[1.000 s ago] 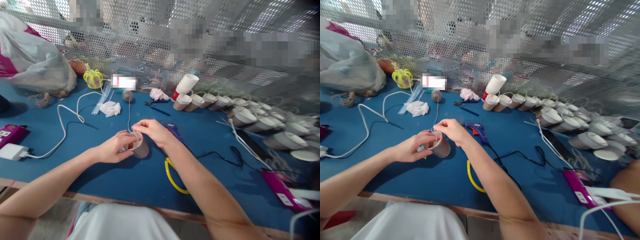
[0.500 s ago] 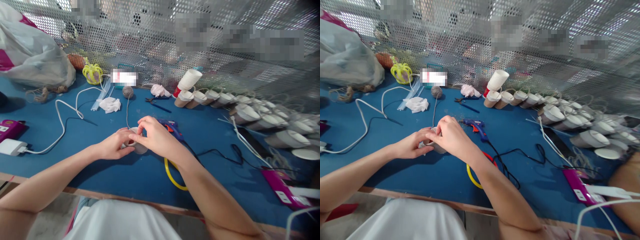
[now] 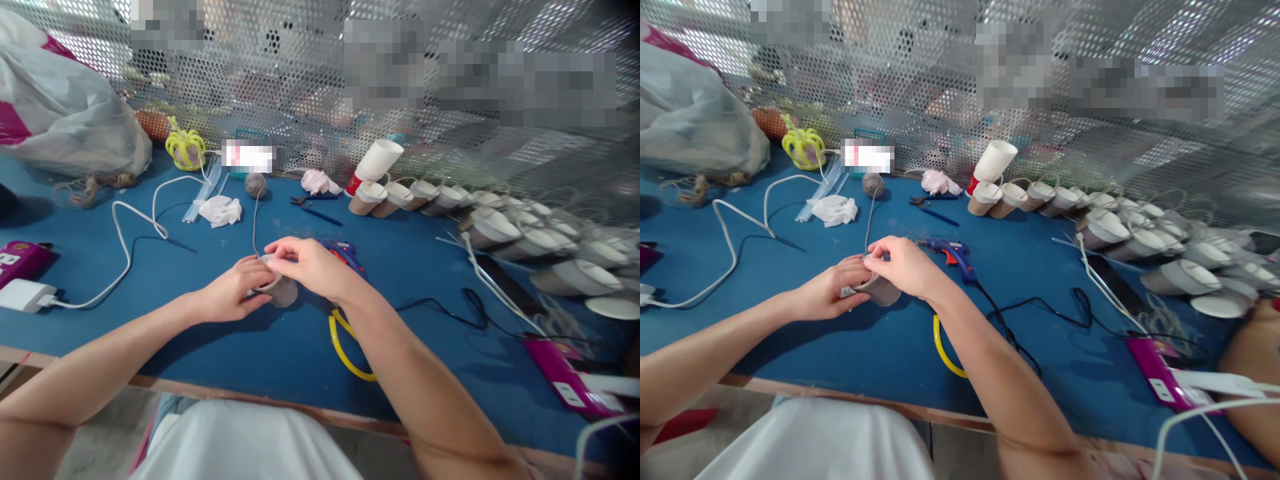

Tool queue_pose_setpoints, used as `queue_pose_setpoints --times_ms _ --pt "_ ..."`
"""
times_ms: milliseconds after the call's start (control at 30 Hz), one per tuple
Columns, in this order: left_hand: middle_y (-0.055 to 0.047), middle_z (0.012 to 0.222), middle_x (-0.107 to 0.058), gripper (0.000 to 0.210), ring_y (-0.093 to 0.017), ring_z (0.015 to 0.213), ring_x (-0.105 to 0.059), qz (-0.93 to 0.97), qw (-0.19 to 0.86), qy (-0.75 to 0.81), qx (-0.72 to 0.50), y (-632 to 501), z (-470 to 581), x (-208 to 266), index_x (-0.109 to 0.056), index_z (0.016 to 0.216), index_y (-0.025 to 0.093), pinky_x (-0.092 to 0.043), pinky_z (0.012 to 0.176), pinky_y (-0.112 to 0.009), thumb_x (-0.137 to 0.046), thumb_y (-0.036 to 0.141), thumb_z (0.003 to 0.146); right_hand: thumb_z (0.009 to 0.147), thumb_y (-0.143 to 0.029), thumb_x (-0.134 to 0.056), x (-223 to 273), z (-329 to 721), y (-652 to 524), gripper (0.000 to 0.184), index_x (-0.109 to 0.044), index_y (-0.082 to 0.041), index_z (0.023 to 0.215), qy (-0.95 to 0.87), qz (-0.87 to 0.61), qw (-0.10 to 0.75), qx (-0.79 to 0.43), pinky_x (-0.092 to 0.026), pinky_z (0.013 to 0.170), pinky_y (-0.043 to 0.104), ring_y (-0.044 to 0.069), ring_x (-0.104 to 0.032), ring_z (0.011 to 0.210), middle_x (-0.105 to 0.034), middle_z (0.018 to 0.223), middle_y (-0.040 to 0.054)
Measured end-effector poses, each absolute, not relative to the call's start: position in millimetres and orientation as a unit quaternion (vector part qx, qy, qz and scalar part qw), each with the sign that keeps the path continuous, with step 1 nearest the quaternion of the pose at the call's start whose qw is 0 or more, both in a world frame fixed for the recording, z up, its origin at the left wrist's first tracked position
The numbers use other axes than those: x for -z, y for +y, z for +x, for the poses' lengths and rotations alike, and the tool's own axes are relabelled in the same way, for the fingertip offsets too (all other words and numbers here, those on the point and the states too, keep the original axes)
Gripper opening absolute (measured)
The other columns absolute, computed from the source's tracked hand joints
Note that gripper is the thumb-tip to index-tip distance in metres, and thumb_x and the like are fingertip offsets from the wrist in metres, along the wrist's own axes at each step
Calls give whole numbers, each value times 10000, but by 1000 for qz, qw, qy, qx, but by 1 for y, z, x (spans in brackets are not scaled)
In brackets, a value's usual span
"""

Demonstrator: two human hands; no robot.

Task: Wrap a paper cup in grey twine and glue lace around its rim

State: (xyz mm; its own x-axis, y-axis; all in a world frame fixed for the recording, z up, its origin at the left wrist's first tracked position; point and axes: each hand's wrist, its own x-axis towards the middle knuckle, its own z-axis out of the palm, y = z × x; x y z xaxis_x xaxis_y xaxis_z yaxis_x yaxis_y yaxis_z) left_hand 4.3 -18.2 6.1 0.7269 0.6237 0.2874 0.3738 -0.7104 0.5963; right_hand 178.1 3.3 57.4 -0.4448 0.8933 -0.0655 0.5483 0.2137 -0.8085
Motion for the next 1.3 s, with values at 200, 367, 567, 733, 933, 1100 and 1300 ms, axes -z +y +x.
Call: queue_pose_setpoints --times_ms 200,367,567,733,933,1100,1300 --pt "-62 813 -586 135 -164 801 -525 838 362 302 -274 -16 1 -8 -528 778 134 -435 811 -325 -475 239 843 708 -294 -624 -44 192 -2 126 -605 -173 684 -574 -468 384 -551 -430 849 326 176 -621 910 -699 929 57" --pt "-49 809 -570 139 -147 767 -525 798 432 323 -268 -17 0 -9 -546 789 124 -443 743 -285 -499 252 818 715 -225 -638 -43 190 -11 173 -512 -203 598 -572 -422 435 -553 -392 950 359 184 -602 1031 -694 689 -4" --pt "-46 820 -589 164 -145 773 -539 779 477 316 -257 -18 1 -12 -583 821 117 -453 743 -277 -510 264 811 654 -264 -726 -46 190 -20 197 -630 -215 820 -547 -448 460 -537 -498 817 338 152 -640 809 -677 793 -2" --pt "-52 854 -586 173 -132 766 -527 760 524 292 -251 -19 0 -17 -599 864 107 -454 692 -239 -520 251 812 656 -254 -740 -40 200 -21 165 -690 -234 812 -540 -454 481 -520 -511 761 291 123 -618 753 -676 786 -11" --pt "-49 846 -571 148 -126 762 -517 763 542 258 -241 -21 -1 -22 -597 838 104 -439 711 -235 -520 229 826 649 -268 -738 -30 207 -25 150 -705 -242 793 -523 -477 493 -506 -512 777 312 143 -628 776 -693 805 -2" --pt "-59 859 -584 187 -146 796 -525 778 529 243 -238 -19 -2 -24 -583 832 118 -438 761 -269 -506 288 849 652 -298 -730 -27 208 -29 156 -708 -240 794 -522 -489 495 -493 -511 747 313 156 -630 787 -705 836 12" --pt "-78 898 -586 202 -173 862 -531 778 537 225 -238 -19 -4 -24 -576 815 116 -430 818 -304 -504 300 857 659 -276 -722 -23 208 -30 127 -720 -244 782 -517 -491 498 -494 -507 711 302 146 -623 736 -713 809 9"
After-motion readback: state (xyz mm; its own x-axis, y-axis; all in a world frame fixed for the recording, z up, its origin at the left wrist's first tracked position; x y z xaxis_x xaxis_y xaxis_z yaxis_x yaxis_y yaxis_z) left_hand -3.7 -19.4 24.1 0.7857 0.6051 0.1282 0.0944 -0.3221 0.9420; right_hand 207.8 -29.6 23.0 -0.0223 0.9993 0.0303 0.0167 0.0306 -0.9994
